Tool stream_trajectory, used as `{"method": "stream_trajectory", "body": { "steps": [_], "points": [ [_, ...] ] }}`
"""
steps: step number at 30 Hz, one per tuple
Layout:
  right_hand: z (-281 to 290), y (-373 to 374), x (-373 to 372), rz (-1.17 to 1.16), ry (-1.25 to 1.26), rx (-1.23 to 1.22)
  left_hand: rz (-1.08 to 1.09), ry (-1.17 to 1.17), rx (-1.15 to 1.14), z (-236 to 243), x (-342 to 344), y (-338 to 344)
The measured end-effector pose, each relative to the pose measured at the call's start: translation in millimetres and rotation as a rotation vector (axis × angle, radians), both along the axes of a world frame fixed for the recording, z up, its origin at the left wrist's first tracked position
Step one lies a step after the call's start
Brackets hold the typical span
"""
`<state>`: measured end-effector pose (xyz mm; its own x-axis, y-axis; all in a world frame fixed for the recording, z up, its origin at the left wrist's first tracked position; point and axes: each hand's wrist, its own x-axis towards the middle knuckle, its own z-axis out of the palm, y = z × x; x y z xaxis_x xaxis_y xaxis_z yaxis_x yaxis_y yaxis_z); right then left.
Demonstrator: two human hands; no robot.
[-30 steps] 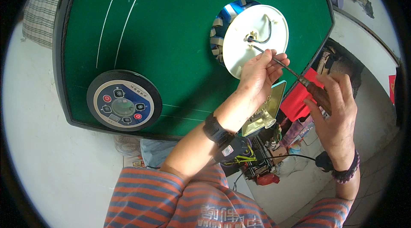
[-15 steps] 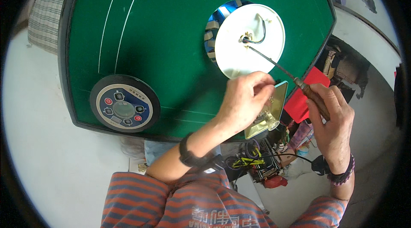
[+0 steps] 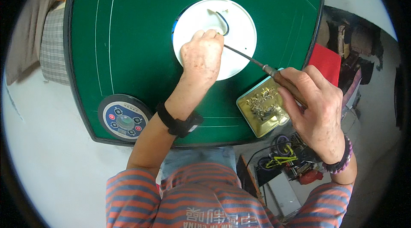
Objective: The person picks up and organizes small metal screws from a tray and uses a screwdriver to secure them into a white circular electronic component on a green table.
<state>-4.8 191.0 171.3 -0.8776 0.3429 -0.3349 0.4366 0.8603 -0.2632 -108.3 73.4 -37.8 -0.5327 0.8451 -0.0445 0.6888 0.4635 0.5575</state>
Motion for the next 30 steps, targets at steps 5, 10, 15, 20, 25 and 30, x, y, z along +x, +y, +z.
{"method": "stream_trajectory", "body": {
  "steps": [5, 10, 15, 20, 25, 30],
  "points": [
    [-3, 11, 26, -0.089, 0.100, -0.082, -0.040, 0.056, -0.006, -4, -1, 2],
    [15, 11, 87, -0.372, 0.196, -0.188, -0.001, -0.032, 0.106, 18, -6, -8],
    [7, -24, 180, -0.949, 0.344, -0.317, 0.259, -0.600, 0.014, 52, 1, -38],
    [-14, -59, 246, -1.460, 0.616, -0.874, 0.498, -1.468, 0.144, 65, 22, -52],
    [-25, -88, 288, -1.768, 0.926, -1.188, 0.534, -1.844, 0.188, 71, 62, -52],
    [-27, -113, 332, -1.898, 1.082, -1.250, 0.433, -2.003, 0.211, 87, 103, -39]
  ]
}}
